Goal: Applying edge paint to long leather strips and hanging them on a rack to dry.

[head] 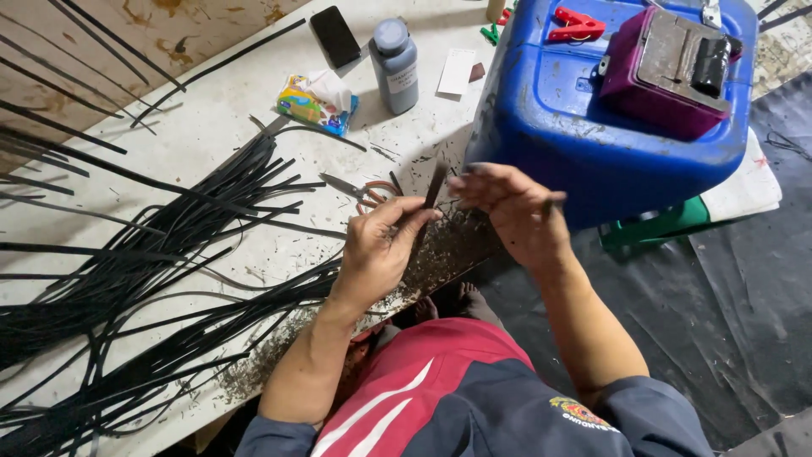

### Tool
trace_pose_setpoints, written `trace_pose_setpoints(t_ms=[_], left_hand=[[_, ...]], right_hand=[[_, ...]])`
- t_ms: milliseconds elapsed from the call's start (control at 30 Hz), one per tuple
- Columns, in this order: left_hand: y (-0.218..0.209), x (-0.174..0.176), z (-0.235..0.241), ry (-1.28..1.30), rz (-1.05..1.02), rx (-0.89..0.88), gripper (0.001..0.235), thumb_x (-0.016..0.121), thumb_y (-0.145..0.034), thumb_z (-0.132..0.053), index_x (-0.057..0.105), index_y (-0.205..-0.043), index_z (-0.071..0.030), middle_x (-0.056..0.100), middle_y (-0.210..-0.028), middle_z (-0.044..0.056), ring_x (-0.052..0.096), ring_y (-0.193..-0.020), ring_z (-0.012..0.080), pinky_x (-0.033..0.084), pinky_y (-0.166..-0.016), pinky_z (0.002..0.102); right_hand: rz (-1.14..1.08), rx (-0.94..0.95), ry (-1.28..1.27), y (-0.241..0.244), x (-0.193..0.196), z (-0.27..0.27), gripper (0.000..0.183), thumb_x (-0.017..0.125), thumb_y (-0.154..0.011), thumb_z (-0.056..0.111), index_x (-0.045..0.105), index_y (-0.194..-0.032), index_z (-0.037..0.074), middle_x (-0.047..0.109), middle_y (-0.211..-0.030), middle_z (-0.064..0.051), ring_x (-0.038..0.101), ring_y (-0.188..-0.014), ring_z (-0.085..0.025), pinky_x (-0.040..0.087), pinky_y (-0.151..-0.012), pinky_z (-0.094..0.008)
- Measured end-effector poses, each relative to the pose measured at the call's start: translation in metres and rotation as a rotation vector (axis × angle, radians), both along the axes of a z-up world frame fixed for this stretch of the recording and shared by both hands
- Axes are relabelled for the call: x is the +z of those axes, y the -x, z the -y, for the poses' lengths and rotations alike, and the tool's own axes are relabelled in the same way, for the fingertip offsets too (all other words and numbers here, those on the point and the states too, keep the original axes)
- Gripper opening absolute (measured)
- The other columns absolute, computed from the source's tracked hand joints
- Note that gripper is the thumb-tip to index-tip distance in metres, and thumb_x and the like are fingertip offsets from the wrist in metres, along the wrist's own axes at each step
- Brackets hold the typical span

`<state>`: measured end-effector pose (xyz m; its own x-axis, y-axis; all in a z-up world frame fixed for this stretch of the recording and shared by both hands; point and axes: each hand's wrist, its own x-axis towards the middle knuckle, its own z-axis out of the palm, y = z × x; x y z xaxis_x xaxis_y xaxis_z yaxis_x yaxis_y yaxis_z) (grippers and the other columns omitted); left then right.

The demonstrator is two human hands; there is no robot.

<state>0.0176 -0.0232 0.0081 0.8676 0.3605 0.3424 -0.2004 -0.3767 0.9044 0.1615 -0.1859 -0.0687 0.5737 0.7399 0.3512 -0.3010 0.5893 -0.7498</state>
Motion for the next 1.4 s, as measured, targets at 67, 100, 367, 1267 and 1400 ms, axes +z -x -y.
trace_pose_setpoints(t_ms=[67, 100, 367, 1267, 1400], left_hand=[[-0.007, -0.001, 0.005, 0.077, 0.016, 0.002, 0.01, 0.068, -0.099, -0.006, 0.076, -0.103, -0.003, 0.08, -0.09, 0.014, 0.076, -0.084, 0.0189, 0.061, -0.077, 0.032], [-0.011, -0.002, 0.008, 0.155, 0.031, 0.006, 0.01, 0.066, -0.1, -0.007, 0.075, -0.102, -0.003, 0.08, -0.089, 0.013, 0.075, -0.084, 0.0137, 0.062, -0.075, 0.03], [-0.024, -0.011, 0.011, 0.408, 0.064, 0.056, 0.016, 0.063, -0.103, -0.009, 0.065, -0.102, 0.007, 0.078, -0.095, 0.023, 0.075, -0.083, 0.0175, 0.065, -0.072, 0.03], [-0.03, 0.04, -0.021, -0.534, 0.014, -0.331, 0.018, 0.062, -0.104, -0.02, 0.069, -0.112, -0.006, 0.068, -0.086, 0.01, 0.069, -0.077, 0.0248, 0.056, -0.072, 0.035], [-0.038, 0.055, -0.013, -0.439, 0.008, -0.394, 0.019, 0.061, -0.104, -0.015, 0.071, -0.113, -0.001, 0.068, -0.085, 0.011, 0.064, -0.068, 0.0191, 0.055, -0.062, 0.03]], right_hand=[[0.082, -0.009, 0.148, 0.009, -0.013, -0.003, 0.08, 0.055, -0.09, 0.053, 0.051, -0.143, -0.007, 0.069, -0.126, -0.025, 0.066, -0.12, -0.031, 0.05, -0.105, -0.043], [0.163, -0.017, 0.299, 0.014, -0.02, -0.004, 0.057, 0.069, -0.095, 0.02, 0.052, -0.141, -0.008, 0.072, -0.119, -0.022, 0.069, -0.112, -0.028, 0.051, -0.103, -0.044], [0.199, -0.117, 0.49, 0.023, 0.012, 0.017, 0.012, 0.068, -0.096, 0.004, 0.075, -0.097, -0.006, 0.068, -0.06, -0.012, 0.061, -0.052, -0.013, 0.052, -0.052, -0.025], [0.714, -0.327, 0.655, -0.005, 0.105, 0.049, 0.01, 0.071, -0.094, 0.009, 0.078, -0.094, 0.003, 0.074, -0.067, -0.011, 0.066, -0.061, -0.015, 0.056, -0.057, -0.031], [0.766, -0.348, 0.638, -0.008, 0.119, 0.048, 0.012, 0.068, -0.096, 0.008, 0.078, -0.099, 0.002, 0.075, -0.077, -0.013, 0.068, -0.067, -0.019, 0.057, -0.064, -0.036]])
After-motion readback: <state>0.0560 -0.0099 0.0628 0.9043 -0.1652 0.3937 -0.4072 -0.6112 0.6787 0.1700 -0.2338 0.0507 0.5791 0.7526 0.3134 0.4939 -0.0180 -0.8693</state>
